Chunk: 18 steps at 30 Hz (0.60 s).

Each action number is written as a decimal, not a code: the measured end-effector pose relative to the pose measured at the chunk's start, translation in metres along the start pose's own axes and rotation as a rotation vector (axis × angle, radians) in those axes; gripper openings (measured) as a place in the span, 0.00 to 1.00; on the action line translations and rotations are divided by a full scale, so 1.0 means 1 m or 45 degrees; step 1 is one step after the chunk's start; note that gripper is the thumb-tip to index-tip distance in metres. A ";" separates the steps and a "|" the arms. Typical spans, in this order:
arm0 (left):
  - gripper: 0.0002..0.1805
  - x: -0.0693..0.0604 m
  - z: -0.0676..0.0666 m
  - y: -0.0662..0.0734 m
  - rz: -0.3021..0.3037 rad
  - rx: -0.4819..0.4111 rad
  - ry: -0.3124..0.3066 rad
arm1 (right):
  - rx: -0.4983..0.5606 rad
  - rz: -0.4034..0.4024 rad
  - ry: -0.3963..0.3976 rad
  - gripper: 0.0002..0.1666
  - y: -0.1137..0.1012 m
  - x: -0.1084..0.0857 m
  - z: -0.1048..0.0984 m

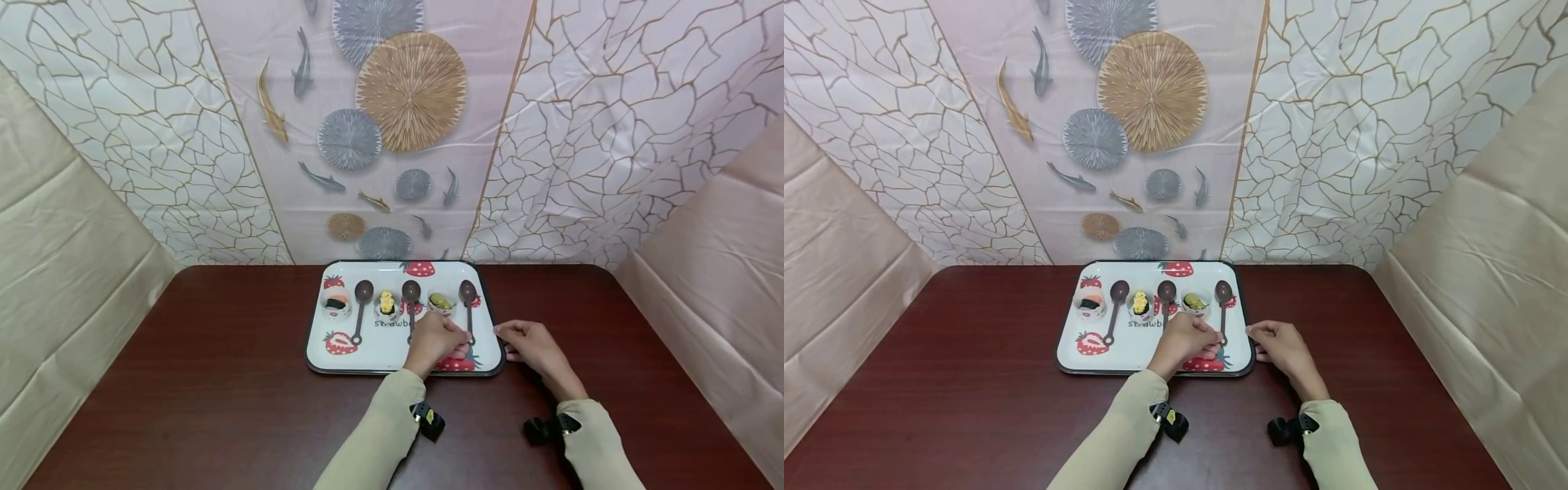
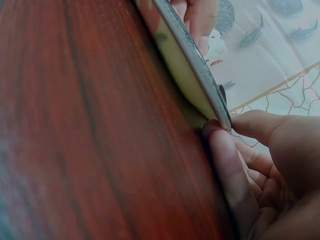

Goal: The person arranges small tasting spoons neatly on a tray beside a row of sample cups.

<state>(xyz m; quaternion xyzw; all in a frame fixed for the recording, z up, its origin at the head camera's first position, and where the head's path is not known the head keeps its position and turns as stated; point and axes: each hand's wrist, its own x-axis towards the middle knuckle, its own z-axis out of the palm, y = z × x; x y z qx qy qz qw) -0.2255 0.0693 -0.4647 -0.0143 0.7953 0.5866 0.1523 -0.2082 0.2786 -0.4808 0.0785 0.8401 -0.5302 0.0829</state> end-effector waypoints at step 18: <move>0.08 -0.006 -0.004 0.000 0.023 0.085 -0.038 | -0.004 -0.024 0.011 0.22 0.001 0.001 0.000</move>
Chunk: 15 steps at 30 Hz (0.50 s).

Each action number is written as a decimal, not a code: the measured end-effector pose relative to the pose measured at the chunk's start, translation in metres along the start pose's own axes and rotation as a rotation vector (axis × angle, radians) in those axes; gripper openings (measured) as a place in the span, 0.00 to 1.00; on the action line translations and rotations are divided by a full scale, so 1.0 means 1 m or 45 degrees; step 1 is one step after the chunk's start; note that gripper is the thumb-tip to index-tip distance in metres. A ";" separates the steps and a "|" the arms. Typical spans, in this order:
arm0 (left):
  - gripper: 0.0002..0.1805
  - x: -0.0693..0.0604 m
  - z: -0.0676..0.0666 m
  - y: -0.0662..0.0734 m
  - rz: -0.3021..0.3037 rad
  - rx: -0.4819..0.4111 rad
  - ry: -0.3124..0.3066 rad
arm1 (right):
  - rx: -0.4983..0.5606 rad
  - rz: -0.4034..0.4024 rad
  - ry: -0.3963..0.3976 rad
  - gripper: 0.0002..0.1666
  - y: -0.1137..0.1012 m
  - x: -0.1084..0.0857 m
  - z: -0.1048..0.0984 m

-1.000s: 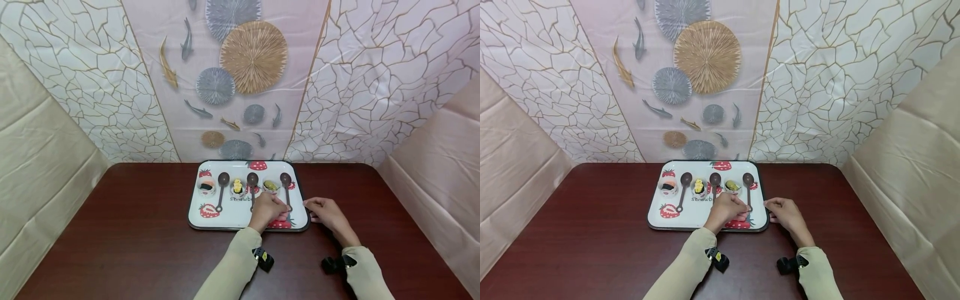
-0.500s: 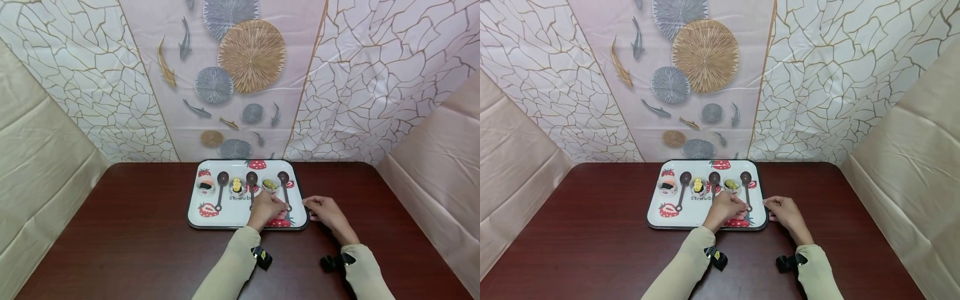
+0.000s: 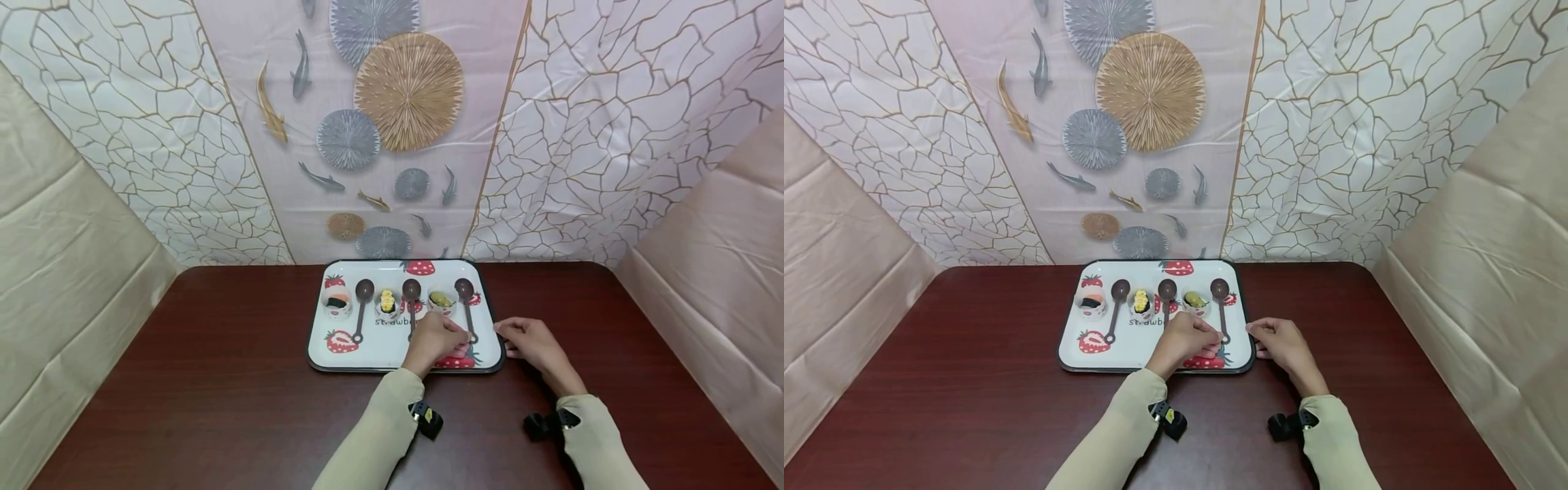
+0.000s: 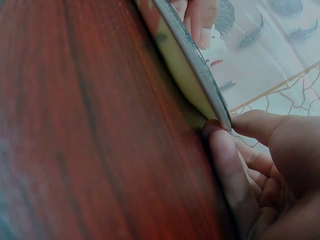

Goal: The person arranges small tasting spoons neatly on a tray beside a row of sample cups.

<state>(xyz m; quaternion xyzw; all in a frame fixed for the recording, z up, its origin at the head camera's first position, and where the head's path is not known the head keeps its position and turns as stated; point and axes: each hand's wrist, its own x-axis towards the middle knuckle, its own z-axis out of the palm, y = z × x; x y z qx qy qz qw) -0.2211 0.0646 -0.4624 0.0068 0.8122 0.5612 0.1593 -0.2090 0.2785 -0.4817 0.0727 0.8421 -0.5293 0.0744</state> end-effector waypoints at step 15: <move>0.12 -0.027 -0.057 0.007 0.155 0.097 -0.127 | -0.012 0.016 -0.021 0.23 -0.001 -0.001 -0.001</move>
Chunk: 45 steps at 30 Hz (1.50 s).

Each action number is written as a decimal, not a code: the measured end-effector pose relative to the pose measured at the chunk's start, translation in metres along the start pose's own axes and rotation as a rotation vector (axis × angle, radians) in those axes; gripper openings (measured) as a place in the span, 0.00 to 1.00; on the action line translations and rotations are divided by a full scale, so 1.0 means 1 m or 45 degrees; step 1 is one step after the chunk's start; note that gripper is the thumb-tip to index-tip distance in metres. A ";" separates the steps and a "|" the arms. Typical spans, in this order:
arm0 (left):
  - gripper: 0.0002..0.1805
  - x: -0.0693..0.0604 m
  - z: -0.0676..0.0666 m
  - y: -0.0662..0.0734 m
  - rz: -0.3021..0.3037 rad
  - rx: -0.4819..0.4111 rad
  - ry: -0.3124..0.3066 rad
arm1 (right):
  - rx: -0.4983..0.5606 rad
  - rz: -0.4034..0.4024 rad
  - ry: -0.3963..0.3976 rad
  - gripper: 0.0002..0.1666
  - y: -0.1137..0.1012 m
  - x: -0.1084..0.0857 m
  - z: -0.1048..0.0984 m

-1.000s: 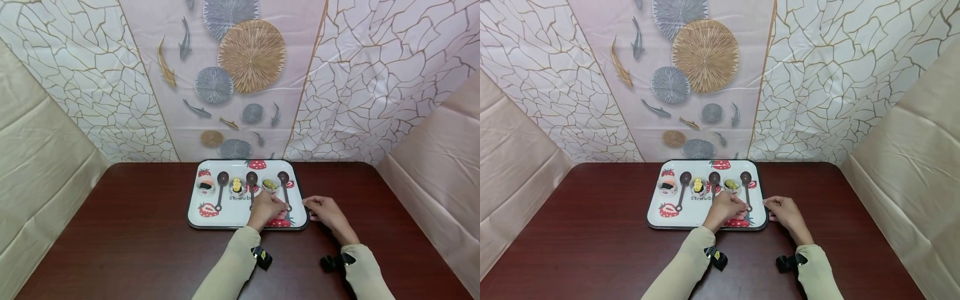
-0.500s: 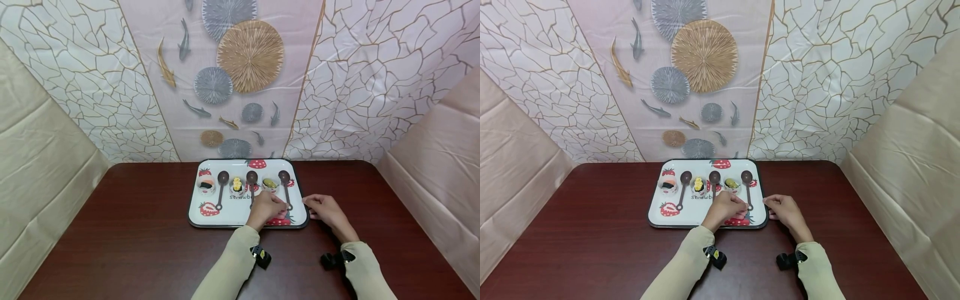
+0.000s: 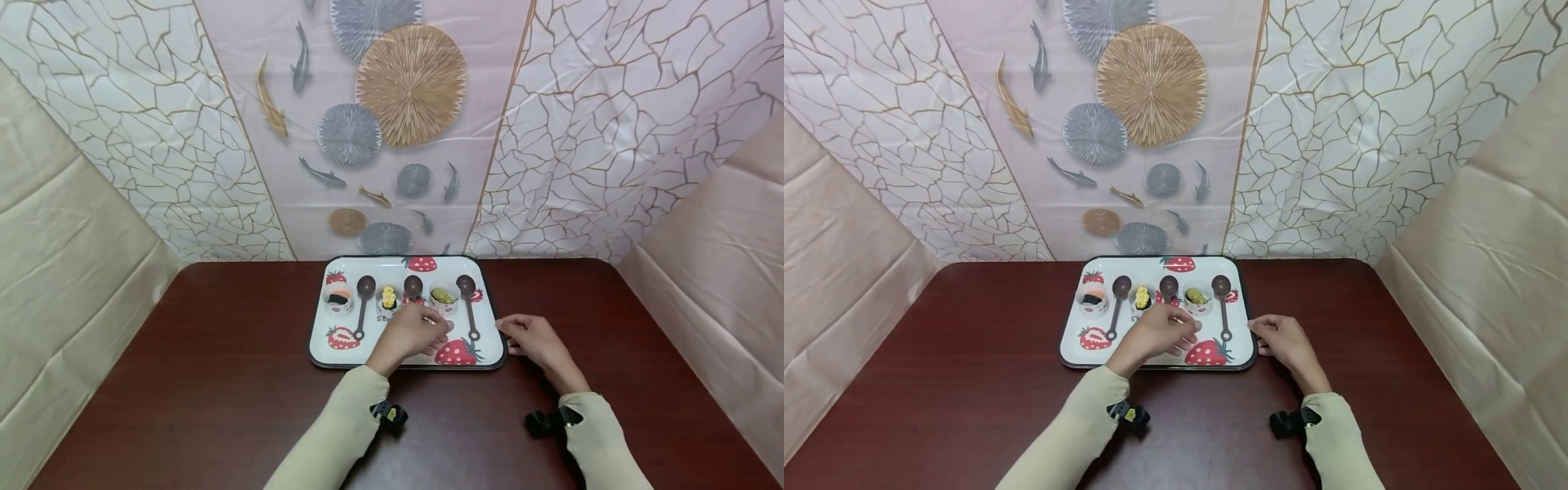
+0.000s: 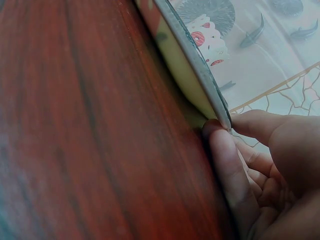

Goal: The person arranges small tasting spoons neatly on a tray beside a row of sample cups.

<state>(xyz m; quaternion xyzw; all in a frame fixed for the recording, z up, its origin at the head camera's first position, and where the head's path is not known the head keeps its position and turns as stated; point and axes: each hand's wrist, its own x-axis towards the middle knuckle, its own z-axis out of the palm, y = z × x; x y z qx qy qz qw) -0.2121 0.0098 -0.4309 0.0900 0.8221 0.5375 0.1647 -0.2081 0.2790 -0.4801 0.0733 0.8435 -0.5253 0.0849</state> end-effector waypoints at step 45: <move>0.15 -0.049 -0.169 -0.082 -0.059 0.170 0.467 | -0.017 0.007 -0.011 0.26 -0.001 0.003 -0.001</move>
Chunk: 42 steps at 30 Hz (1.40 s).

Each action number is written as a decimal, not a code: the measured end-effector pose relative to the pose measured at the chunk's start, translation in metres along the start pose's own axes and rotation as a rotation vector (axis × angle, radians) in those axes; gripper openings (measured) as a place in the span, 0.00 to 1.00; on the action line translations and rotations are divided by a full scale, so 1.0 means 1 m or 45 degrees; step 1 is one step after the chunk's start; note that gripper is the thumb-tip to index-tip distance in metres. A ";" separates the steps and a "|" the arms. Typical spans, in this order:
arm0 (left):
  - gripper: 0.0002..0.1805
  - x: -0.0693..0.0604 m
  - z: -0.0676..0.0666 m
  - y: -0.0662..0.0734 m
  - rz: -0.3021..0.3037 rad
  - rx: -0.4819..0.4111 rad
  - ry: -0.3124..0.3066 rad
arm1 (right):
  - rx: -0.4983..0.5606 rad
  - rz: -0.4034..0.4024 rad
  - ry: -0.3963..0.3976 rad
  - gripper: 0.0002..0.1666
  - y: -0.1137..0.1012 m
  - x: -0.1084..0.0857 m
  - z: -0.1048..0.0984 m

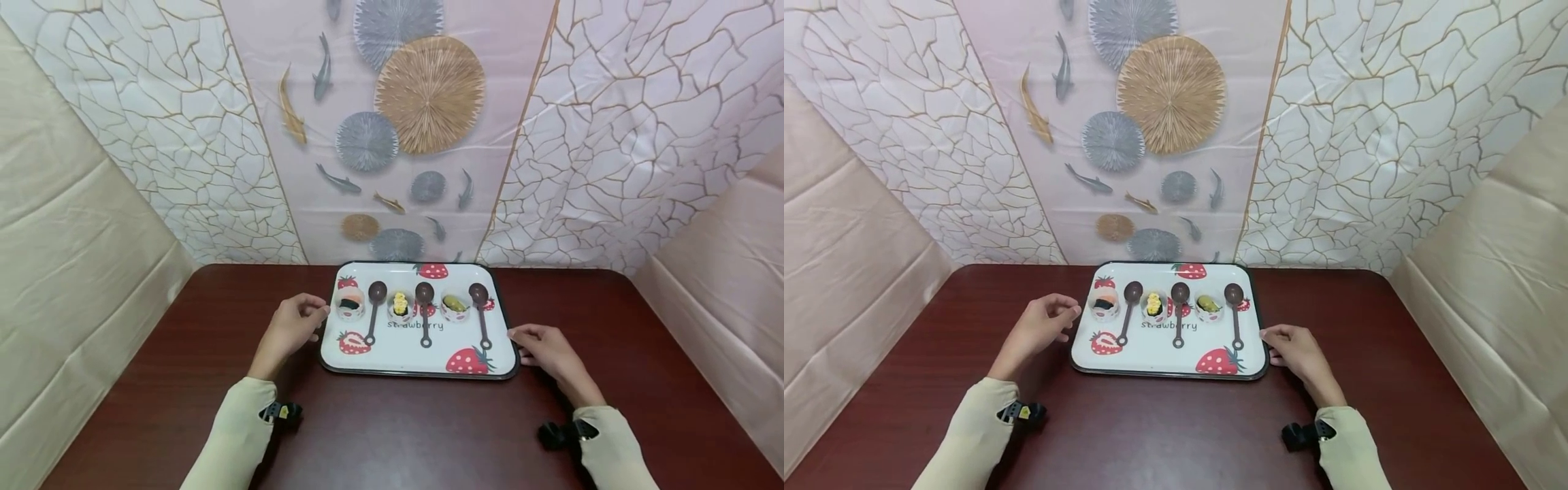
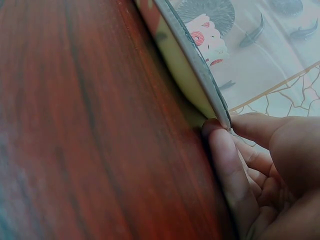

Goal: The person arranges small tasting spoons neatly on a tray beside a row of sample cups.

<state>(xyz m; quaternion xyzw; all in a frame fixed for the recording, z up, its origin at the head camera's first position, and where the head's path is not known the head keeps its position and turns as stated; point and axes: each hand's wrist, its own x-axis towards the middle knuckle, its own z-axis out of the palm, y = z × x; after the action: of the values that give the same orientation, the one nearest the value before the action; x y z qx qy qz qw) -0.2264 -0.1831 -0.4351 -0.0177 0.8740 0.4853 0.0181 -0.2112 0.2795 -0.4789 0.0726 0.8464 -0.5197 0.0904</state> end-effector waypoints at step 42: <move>0.17 0.009 0.009 -0.021 -0.230 -0.119 -0.195 | 0.022 -0.047 0.007 0.26 0.005 -0.003 -0.003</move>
<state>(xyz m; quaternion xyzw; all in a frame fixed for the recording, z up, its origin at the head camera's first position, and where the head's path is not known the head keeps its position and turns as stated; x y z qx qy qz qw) -0.2342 -0.1872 -0.4581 -0.0603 0.8412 0.5219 0.1276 -0.2077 0.2841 -0.4813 0.0591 0.8434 -0.5283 0.0779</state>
